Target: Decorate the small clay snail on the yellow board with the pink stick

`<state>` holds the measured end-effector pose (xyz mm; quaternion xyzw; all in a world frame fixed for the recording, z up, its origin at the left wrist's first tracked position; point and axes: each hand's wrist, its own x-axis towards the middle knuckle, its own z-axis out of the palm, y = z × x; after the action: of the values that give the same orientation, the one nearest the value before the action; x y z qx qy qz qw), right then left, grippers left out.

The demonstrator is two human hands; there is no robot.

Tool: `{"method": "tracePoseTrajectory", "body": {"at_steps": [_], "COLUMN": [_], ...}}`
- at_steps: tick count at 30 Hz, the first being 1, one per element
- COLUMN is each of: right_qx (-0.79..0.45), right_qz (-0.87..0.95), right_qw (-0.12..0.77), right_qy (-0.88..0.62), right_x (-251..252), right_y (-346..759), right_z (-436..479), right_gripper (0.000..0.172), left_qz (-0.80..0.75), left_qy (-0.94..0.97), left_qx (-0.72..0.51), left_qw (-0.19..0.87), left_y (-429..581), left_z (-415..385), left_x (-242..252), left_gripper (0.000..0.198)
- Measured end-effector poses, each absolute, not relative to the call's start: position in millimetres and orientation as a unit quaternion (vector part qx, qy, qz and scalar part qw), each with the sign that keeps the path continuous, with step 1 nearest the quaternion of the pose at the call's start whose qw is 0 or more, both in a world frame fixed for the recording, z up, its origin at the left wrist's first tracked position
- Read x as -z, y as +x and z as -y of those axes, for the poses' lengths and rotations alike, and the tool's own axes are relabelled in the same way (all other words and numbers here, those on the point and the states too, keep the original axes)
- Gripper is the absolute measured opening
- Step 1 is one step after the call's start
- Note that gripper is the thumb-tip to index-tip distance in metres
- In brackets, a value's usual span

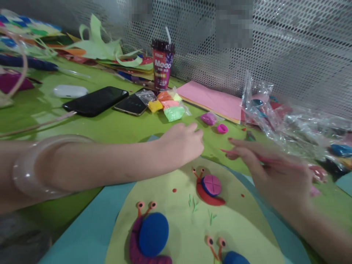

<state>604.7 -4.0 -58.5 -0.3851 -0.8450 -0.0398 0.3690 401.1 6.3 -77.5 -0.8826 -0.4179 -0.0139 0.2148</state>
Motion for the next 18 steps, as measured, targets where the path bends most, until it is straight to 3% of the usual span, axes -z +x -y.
{"method": "tracePoseTrajectory", "body": {"at_steps": [5, 13, 18], "right_qx": [0.009, 0.037, 0.092], "right_qz": [0.924, 0.943, 0.94], "right_qw": [0.299, 0.259, 0.241], "right_qy": [-0.237, -0.208, -0.222], "right_x": [66.4, 66.5, 69.6], "right_y": [606.4, 605.3, 604.1], "right_z": [-3.1, -4.7, -7.3], "right_gripper": [0.027, 0.009, 0.008], "left_qz": [0.405, 0.415, 0.416], "left_qy": [-0.88, -0.881, -0.882], "left_qx": [0.043, 0.027, 0.01], "left_qw": [0.243, 0.227, 0.219], "left_y": [400.7, 401.4, 402.0], "left_z": [-8.3, -3.8, -6.1], "left_x": [81.4, 74.5, 75.8], "left_gripper": [0.022, 0.026, 0.027]}}
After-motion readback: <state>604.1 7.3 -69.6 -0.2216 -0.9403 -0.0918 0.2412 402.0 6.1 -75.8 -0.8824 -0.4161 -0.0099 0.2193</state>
